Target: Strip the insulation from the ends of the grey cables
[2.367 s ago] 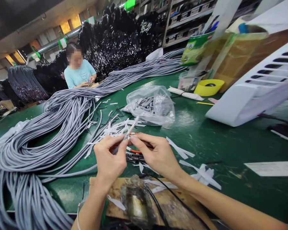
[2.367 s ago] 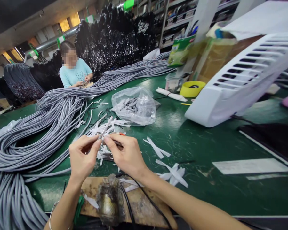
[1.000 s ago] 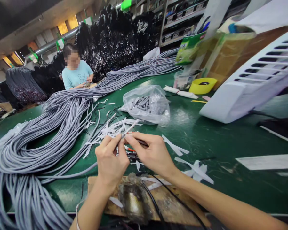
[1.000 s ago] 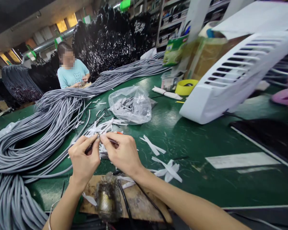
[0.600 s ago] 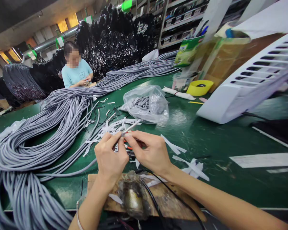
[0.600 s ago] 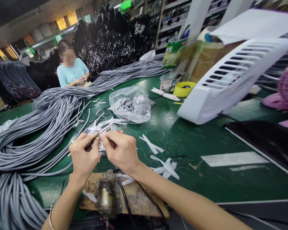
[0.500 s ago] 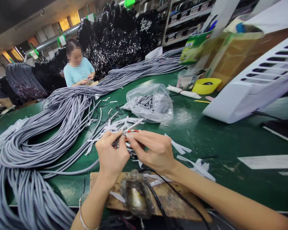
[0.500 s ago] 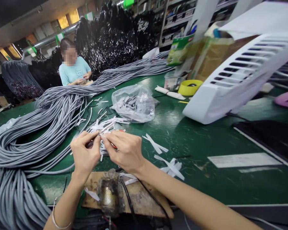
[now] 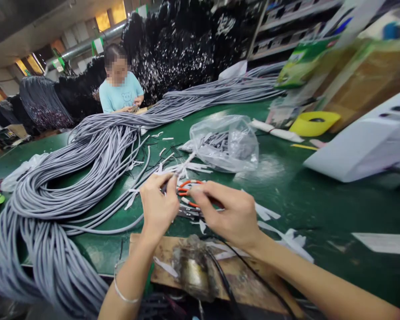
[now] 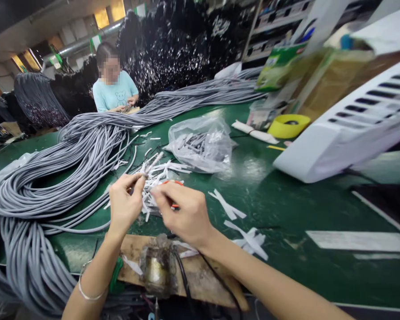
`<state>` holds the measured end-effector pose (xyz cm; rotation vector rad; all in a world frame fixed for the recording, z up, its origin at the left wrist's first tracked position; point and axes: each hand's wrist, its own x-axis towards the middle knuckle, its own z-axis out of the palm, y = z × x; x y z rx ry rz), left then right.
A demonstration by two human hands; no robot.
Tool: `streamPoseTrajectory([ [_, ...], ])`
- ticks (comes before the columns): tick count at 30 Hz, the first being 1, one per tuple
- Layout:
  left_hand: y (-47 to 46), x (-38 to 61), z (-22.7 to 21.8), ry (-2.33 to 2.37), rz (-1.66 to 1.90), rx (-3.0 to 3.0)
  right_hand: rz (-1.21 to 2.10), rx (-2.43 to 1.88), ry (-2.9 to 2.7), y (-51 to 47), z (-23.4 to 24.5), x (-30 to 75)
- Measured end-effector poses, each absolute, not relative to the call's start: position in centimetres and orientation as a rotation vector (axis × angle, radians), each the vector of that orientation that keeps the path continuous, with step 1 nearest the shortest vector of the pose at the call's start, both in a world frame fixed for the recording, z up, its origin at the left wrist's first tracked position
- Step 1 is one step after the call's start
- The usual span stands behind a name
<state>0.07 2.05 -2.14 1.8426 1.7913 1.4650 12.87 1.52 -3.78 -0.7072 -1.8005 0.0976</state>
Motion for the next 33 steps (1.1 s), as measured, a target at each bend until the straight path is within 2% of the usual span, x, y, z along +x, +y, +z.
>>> streamPoseTrajectory([
  [3, 1.5, 0.5, -1.8, 1.686, 1.447, 1.877, 0.144, -0.910, -1.743, 2.7, -3.8, 13.2],
  [15, 0.6, 0.9, -1.7, 1.623, 1.431, 1.961, 0.117, -0.928, -1.765, 3.0, -4.0, 13.0],
  [21, 0.5, 1.2, -2.0, 1.575, 1.512, 1.938, 0.320, -0.960, -1.745, 3.0, -3.4, 13.2],
  [23, 0.7, 1.2, -2.2, 1.586, 1.528, 1.931, 0.253, -0.922, -1.739, 2.4, -3.4, 13.1],
  [28, 1.5, 1.0, -2.5, 1.671, 1.411, 1.805, -0.086, -0.495, -1.808, 0.8, -3.5, 12.6],
  [33, 1.2, 0.9, -2.0, 1.582, 1.362, 1.815, 0.106, -0.865, -1.732, 2.0, -3.8, 13.1],
])
